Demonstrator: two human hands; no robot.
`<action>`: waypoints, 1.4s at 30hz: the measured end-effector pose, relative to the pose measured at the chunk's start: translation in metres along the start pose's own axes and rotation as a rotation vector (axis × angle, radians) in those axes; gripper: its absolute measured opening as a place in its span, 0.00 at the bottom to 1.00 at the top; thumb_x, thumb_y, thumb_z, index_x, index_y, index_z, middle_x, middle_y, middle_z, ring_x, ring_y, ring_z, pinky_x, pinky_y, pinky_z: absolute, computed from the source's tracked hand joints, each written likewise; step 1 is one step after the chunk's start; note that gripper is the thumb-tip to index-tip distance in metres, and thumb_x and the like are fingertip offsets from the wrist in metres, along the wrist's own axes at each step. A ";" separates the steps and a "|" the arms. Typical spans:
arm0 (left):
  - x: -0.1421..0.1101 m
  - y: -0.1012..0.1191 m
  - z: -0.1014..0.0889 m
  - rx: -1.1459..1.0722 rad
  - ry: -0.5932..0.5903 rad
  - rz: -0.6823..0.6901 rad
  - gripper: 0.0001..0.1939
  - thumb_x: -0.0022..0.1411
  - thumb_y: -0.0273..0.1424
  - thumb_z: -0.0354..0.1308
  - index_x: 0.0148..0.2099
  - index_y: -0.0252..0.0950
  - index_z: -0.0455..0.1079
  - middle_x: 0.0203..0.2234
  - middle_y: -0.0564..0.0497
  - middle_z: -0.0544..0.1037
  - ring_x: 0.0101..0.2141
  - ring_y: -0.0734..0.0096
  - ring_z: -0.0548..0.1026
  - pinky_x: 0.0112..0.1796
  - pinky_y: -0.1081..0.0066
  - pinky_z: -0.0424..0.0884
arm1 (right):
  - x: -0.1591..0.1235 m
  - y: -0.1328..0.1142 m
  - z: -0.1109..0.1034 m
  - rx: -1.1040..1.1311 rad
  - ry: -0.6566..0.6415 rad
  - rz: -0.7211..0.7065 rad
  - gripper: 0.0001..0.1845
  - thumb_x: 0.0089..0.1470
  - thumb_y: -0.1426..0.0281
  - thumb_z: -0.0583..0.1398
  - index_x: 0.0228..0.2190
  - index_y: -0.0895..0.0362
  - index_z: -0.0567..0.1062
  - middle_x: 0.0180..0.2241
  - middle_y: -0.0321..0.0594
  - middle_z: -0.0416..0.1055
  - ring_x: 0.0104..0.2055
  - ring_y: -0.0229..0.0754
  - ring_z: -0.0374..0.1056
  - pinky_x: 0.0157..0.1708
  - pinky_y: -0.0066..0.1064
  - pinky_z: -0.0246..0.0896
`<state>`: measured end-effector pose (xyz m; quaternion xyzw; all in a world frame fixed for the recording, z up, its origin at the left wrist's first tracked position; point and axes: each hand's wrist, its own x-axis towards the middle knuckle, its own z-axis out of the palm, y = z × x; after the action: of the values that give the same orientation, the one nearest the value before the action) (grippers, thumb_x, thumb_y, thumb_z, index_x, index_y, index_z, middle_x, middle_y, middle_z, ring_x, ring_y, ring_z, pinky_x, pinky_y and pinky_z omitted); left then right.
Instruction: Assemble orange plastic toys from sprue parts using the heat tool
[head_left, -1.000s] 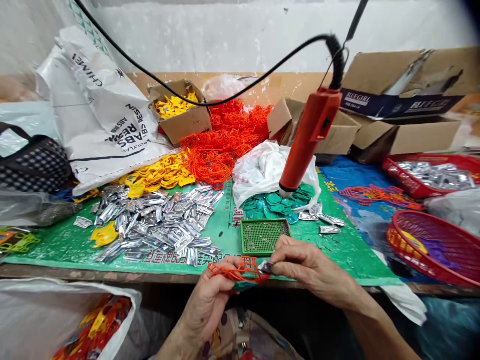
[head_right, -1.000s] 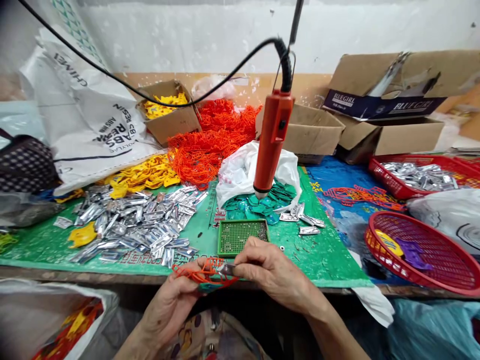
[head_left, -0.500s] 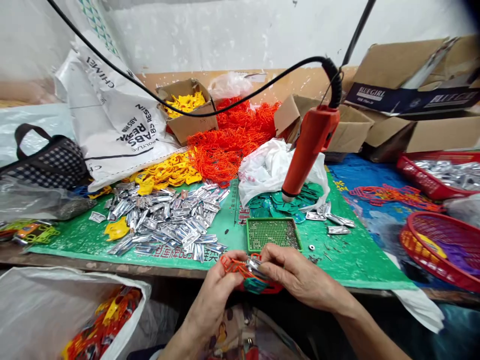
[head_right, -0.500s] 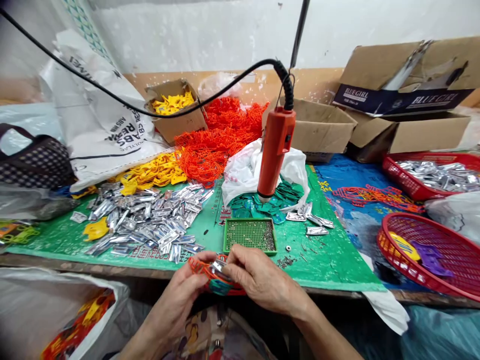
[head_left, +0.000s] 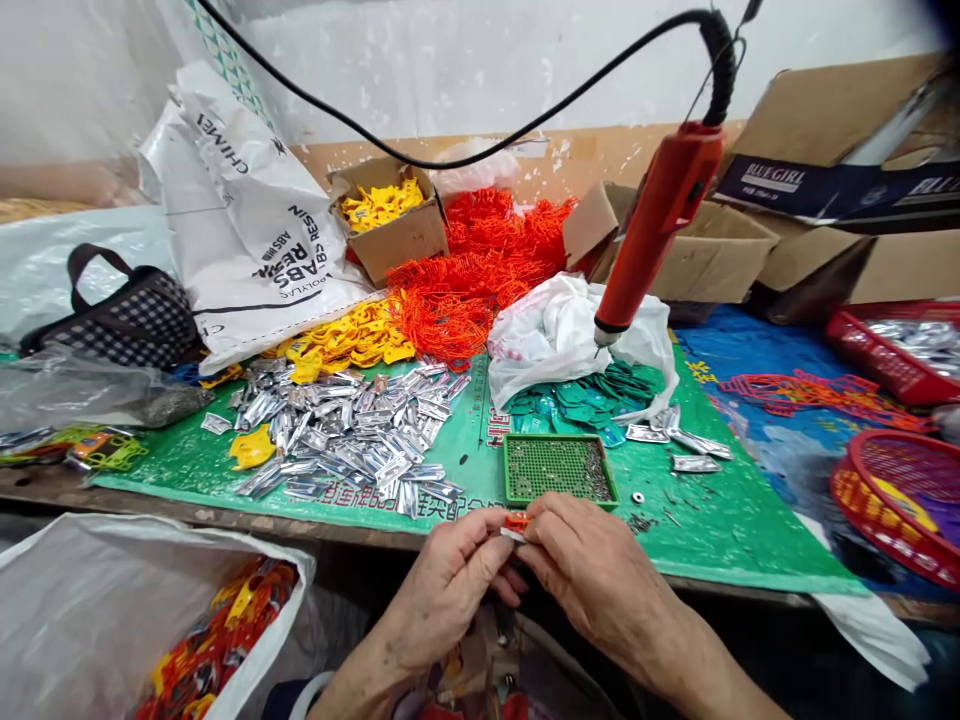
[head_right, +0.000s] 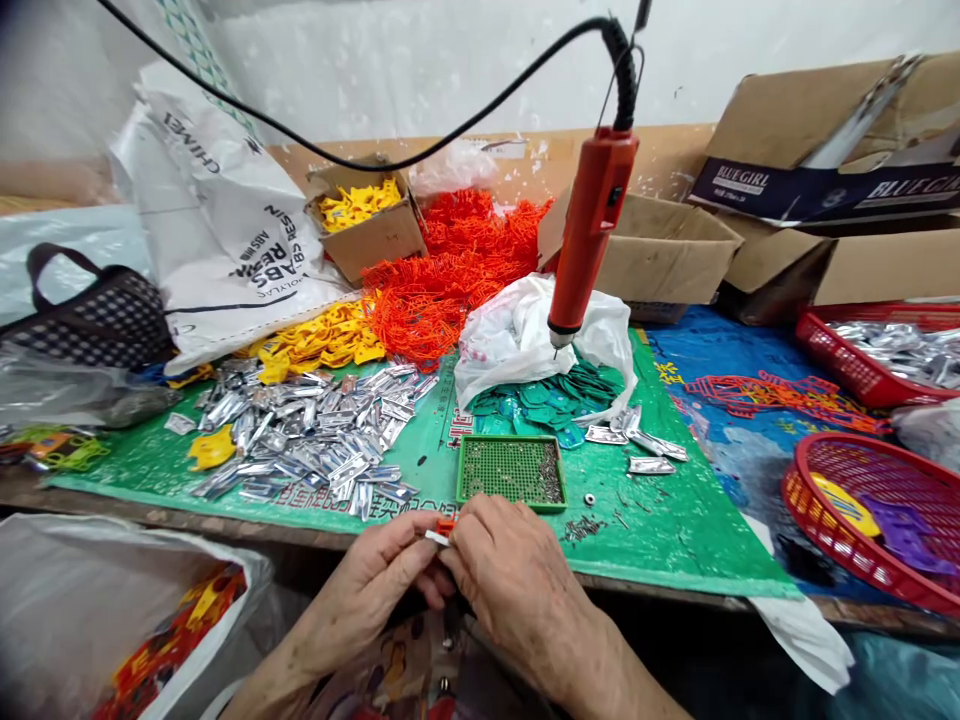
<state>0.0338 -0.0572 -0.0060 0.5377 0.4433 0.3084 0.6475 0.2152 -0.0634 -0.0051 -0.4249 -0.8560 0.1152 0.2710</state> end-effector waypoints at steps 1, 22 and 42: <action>0.000 -0.002 0.001 -0.025 0.019 0.015 0.18 0.67 0.41 0.54 0.49 0.34 0.76 0.29 0.48 0.79 0.26 0.69 0.77 0.31 0.72 0.72 | -0.001 0.000 0.001 -0.028 0.059 -0.014 0.05 0.64 0.71 0.54 0.33 0.56 0.67 0.36 0.43 0.72 0.36 0.44 0.66 0.34 0.37 0.58; -0.001 -0.020 0.004 -0.079 0.123 0.084 0.14 0.66 0.38 0.58 0.48 0.35 0.76 0.35 0.49 0.82 0.34 0.69 0.80 0.37 0.73 0.78 | -0.020 0.013 0.030 0.065 0.463 -0.040 0.02 0.61 0.75 0.58 0.37 0.59 0.69 0.34 0.43 0.74 0.39 0.43 0.69 0.39 0.39 0.61; -0.004 -0.017 -0.005 0.720 0.125 0.956 0.09 0.71 0.26 0.50 0.49 0.32 0.70 0.35 0.45 0.84 0.38 0.73 0.83 0.43 0.81 0.75 | -0.031 0.011 0.018 -0.028 0.568 -0.165 0.03 0.59 0.74 0.63 0.34 0.62 0.75 0.31 0.42 0.79 0.38 0.42 0.69 0.45 0.42 0.61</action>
<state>0.0262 -0.0620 -0.0213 0.8437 0.2664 0.4270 0.1869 0.2273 -0.0809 -0.0358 -0.3728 -0.7791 -0.0424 0.5022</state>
